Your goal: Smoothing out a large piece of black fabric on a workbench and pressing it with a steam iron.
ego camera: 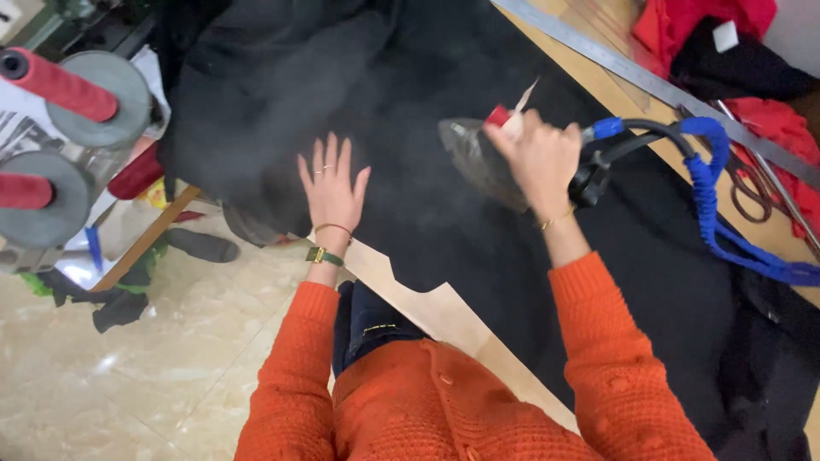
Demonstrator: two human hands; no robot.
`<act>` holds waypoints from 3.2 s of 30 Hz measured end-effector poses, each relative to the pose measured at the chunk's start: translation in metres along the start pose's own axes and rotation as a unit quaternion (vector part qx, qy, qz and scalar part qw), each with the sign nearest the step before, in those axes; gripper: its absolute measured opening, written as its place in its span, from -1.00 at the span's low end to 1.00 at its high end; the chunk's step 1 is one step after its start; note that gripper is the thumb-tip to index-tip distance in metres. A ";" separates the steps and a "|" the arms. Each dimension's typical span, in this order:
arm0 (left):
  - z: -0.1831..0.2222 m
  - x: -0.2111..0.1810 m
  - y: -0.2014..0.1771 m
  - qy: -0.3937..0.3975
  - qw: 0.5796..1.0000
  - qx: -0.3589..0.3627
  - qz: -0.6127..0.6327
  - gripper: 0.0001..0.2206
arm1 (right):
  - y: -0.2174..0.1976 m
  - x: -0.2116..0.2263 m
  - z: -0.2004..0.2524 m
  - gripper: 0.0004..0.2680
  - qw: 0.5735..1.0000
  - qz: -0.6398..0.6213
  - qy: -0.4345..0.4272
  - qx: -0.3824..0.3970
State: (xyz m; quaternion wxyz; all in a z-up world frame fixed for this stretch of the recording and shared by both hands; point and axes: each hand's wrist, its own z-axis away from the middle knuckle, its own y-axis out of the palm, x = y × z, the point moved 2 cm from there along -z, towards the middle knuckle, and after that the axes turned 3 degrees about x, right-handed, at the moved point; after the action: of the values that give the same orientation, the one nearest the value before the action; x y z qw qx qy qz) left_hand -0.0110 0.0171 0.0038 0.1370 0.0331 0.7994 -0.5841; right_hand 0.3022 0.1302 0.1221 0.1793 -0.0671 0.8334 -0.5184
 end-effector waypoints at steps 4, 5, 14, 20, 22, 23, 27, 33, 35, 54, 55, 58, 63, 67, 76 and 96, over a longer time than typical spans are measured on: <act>0.001 0.001 0.000 -0.018 0.999 0.029 -0.016 -0.46 | -0.058 0.032 0.042 -0.53 0.999 -0.036 -0.020 0.030; 0.000 0.000 0.000 -0.014 0.999 0.031 -0.014 -0.46 | -0.064 0.035 0.055 -0.53 0.999 -0.034 -0.017 0.032; 0.002 -0.001 -0.004 -0.019 0.999 0.046 -0.015 -0.43 | -0.095 0.058 0.117 -0.53 0.992 -0.105 -0.028 0.062; 0.003 -0.001 -0.005 -0.006 0.999 0.029 -0.017 -0.44 | -0.082 0.048 0.094 -0.53 0.994 -0.094 -0.030 0.046; 0.003 0.000 -0.004 -0.003 1.000 0.020 -0.012 -0.44 | -0.074 0.042 0.080 -0.52 0.997 -0.070 -0.033 0.025; 0.003 -0.001 -0.004 -0.003 1.000 0.021 -0.012 -0.44 | -0.069 0.039 0.071 -0.52 0.997 -0.070 -0.032 0.025; 0.003 -0.002 -0.005 -0.004 0.999 0.017 -0.030 -0.45 | -0.044 0.026 0.031 -0.49 1.000 -0.023 -0.017 -0.005; 0.002 -0.006 -0.016 0.000 1.000 0.010 -0.026 -0.46 | 0.004 0.009 -0.034 -0.47 0.997 0.047 0.013 -0.064; 0.001 -0.009 -0.024 0.010 1.000 0.002 -0.017 -0.48 | 0.023 0.003 -0.055 -0.45 0.992 0.097 0.021 -0.081; 0.001 -0.011 -0.026 -0.004 1.000 0.021 -0.014 -0.49 | 0.097 -0.051 -0.122 -0.38 0.996 0.063 0.060 -0.020; 0.000 -0.011 -0.025 -0.006 1.000 0.023 -0.012 -0.49 | 0.092 -0.049 -0.119 -0.37 0.997 0.057 0.048 -0.020; 0.001 -0.009 -0.023 -0.004 1.000 0.019 -0.014 -0.48 | 0.067 -0.040 -0.097 -0.40 0.994 0.093 0.035 -0.034; 0.003 -0.003 -0.006 -0.006 0.999 0.018 -0.032 -0.47 | 0.021 -0.021 -0.039 -0.45 0.999 0.045 0.002 -0.009; 0.005 0.000 0.002 -0.018 0.999 0.028 -0.027 -0.45 | -0.025 0.002 0.011 -0.49 1.000 0.011 -0.003 0.009; 0.003 0.002 0.000 -0.014 0.999 0.032 -0.024 -0.45 | -0.087 0.017 0.136 -0.55 0.992 -0.068 -0.024 0.105; 0.010 -0.007 0.000 0.028 1.000 0.009 -0.005 -0.40 | -0.034 -0.111 0.106 -0.50 0.998 0.053 0.041 0.008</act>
State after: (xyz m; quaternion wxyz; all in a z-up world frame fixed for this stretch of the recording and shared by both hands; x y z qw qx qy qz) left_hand -0.0021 0.0089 0.0027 0.1111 0.0468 0.7978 -0.5907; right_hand 0.4412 0.0591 0.1351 0.1732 -0.0001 0.8383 -0.5169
